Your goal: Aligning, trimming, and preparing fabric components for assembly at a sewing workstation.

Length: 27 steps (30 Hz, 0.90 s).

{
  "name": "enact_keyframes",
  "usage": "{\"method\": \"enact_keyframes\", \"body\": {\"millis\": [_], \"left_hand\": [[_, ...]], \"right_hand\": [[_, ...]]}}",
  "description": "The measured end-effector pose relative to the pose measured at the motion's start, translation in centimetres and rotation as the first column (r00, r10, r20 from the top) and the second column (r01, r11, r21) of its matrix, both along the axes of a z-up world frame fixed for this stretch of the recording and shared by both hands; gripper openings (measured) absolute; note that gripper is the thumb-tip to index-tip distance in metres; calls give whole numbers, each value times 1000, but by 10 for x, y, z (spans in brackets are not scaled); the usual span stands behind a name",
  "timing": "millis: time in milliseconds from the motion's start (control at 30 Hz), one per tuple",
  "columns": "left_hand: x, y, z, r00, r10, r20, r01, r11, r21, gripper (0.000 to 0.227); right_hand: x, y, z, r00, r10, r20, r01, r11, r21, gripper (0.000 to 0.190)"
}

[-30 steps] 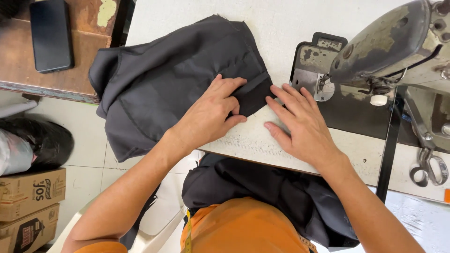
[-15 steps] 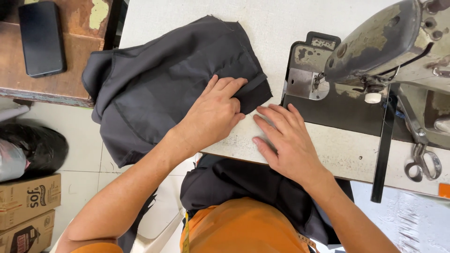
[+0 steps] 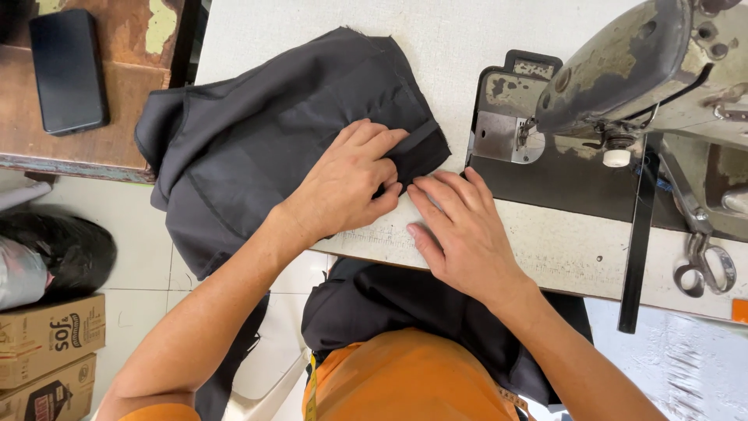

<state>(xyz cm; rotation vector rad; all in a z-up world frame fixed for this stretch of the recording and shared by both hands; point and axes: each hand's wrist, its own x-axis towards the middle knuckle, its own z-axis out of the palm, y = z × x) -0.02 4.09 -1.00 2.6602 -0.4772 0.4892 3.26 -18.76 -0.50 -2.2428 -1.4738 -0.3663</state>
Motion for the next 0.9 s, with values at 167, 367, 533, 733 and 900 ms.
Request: {"method": "enact_keyframes", "body": {"millis": [167, 367, 533, 733, 900], "left_hand": [[-2, -1, -5, 991, -24, 131, 38, 994, -99, 22], [-10, -4, -2, 994, 35, 101, -29, 998, -61, 17], [-14, -7, -1, 992, 81, 92, -76, 995, -56, 13], [-17, -9, 4, 996, 78, 44, -77, 997, -14, 21], [-17, -10, -3, 989, 116, 89, -113, 993, -44, 19]], "right_hand": [[1, 3, 2, 999, -37, 31, 37, 999, -18, 44], [16, 7, 0, 999, -26, 37, 27, 999, -28, 49], [38, 10, -1, 993, -81, 83, 84, 996, -34, 48], [61, 17, -11, 984, -89, 153, 85, 996, 33, 34], [67, 24, -14, 973, -128, 190, 120, 991, 54, 28]]}}
